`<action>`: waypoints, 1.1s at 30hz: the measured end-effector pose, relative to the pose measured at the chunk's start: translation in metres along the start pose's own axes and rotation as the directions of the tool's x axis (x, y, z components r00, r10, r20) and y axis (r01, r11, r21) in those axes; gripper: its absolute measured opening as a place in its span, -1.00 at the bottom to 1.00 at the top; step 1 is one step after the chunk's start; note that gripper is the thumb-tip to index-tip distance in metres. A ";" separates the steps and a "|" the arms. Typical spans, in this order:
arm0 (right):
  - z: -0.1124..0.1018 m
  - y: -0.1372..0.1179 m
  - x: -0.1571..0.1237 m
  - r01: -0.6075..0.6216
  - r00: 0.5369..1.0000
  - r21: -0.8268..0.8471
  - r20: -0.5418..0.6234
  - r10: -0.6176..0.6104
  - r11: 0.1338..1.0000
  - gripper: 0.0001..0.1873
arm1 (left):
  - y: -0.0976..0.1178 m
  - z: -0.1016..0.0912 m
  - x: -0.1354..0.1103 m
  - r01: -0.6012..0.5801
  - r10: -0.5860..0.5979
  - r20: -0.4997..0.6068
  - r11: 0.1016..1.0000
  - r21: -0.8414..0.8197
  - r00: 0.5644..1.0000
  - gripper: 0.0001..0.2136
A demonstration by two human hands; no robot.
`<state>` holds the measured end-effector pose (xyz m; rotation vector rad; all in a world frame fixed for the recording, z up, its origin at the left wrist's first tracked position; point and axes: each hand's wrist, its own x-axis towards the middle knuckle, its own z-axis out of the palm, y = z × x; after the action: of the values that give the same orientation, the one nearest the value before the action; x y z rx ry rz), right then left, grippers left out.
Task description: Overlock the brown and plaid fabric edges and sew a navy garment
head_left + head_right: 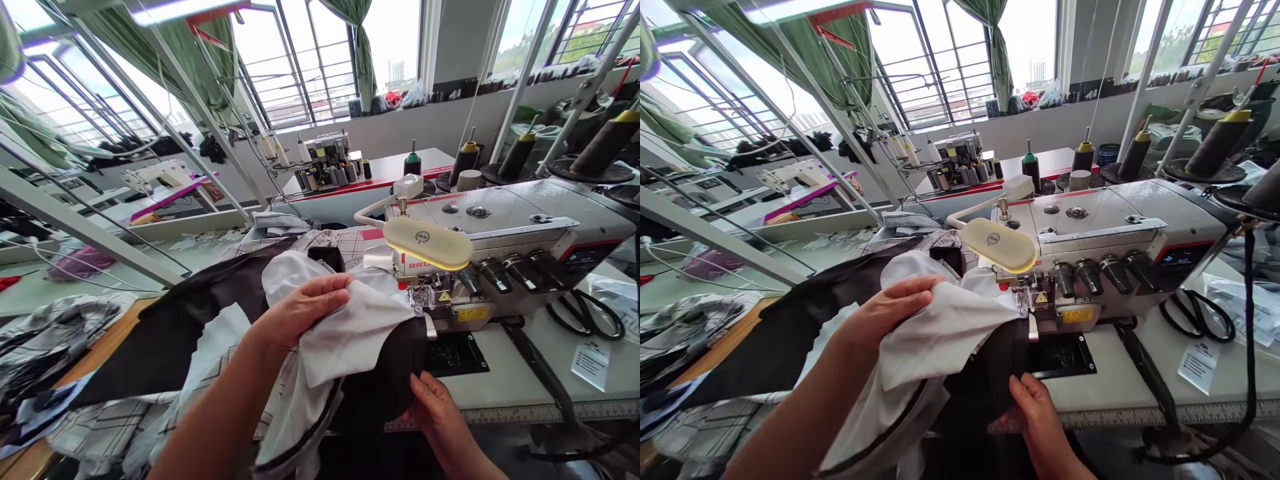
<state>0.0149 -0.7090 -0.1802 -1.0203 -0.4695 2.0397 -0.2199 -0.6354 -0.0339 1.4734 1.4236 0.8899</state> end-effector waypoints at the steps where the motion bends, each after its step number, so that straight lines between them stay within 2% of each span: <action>1: 0.000 0.000 0.000 0.005 1.000 0.005 -0.008 -0.005 1.000 -0.58 | 0.002 0.001 0.011 0.010 -0.013 0.041 0.997 0.075 0.999 -0.69; 2: 0.000 0.001 0.000 0.011 1.000 0.005 -0.013 -0.011 1.000 -0.57 | 0.002 0.003 0.022 0.008 -0.014 0.029 0.981 0.192 0.999 -0.73; 3: 0.000 0.001 0.000 0.014 1.000 0.002 -0.018 -0.014 1.000 -0.57 | 0.000 0.006 0.031 -0.008 0.021 -0.036 0.945 0.326 0.999 -0.79; 5: -0.001 0.001 0.001 0.012 1.000 -0.019 -0.019 -0.012 1.000 -0.56 | -0.007 0.016 0.037 -0.085 0.211 -0.175 0.837 0.540 0.962 -0.88; 6: -0.001 0.001 0.001 0.010 1.000 -0.031 -0.009 -0.010 0.999 -0.57 | -0.010 0.022 0.034 -0.152 0.320 -0.190 0.790 0.593 0.928 -0.89; 8: -0.002 0.001 0.002 0.008 1.000 -0.038 0.009 -0.008 0.999 -0.57 | -0.017 0.037 0.019 -0.338 0.473 -0.085 0.732 0.592 0.877 -0.87; 9: -0.002 0.001 0.002 0.010 1.000 -0.038 0.021 -0.009 0.999 -0.57 | -0.020 0.045 0.009 -0.420 0.513 -0.008 0.713 0.561 0.859 -0.86; 11: -0.003 0.002 0.003 0.015 0.999 -0.041 0.048 -0.013 0.999 -0.57 | -0.027 0.059 -0.004 -0.509 0.542 0.099 0.689 0.517 0.834 -0.83; 13: -0.004 0.003 0.003 0.022 0.998 -0.065 0.056 -0.018 0.998 -0.56 | -0.034 0.068 -0.009 -0.515 0.547 0.097 0.692 0.506 0.831 -0.85; 15: -0.004 0.002 0.002 0.048 0.998 -0.124 0.045 -0.042 0.991 -0.53 | -0.036 0.072 -0.005 -0.478 0.529 0.035 0.734 0.482 0.848 -0.89; 18: -0.004 -0.005 0.001 0.120 0.992 -0.222 0.064 -0.108 0.968 -0.58 | -0.026 0.076 -0.001 -0.432 0.472 0.000 0.806 0.404 0.882 -0.84; 20: -0.001 -0.013 0.003 0.177 0.984 -0.243 0.045 -0.171 0.954 -0.57 | -0.014 0.081 -0.003 -0.420 0.432 0.047 0.838 0.349 0.901 -0.85; 23: 0.004 -0.024 0.006 0.230 0.972 -0.235 0.011 -0.234 0.944 -0.52 | 0.002 0.090 -0.010 -0.360 0.319 0.178 0.883 0.300 0.931 -0.81; 26: 0.008 -0.029 0.007 0.244 0.968 -0.186 0.107 -0.228 0.952 -0.60 | 0.005 0.096 -0.017 -0.282 0.222 0.195 0.881 0.380 0.955 -0.75; 28: 0.008 -0.028 0.006 0.251 0.962 -0.156 0.151 -0.228 0.955 -0.63 | 0.004 0.099 -0.021 -0.304 0.254 0.167 0.814 0.495 0.953 -0.76; 29: 0.007 -0.027 0.006 0.258 0.961 -0.162 0.145 -0.236 0.952 -0.64 | 0.003 0.101 -0.024 -0.346 0.307 0.165 0.752 0.561 0.937 -0.79; 30: 0.005 -0.025 0.005 0.269 0.960 -0.183 0.125 -0.249 0.946 -0.64 | 0.002 0.104 -0.026 -0.397 0.378 0.170 0.676 0.621 0.910 -0.83; 33: 0.000 -0.019 0.004 0.295 0.955 -0.245 0.074 -0.286 0.923 -0.62 | -0.001 0.118 -0.034 -0.516 0.589 0.198 0.439 0.736 0.784 -0.89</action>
<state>0.0230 -0.6941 -0.1702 -0.9949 -0.8677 1.7638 -0.1138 -0.6819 -0.0748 2.7215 1.4640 0.7406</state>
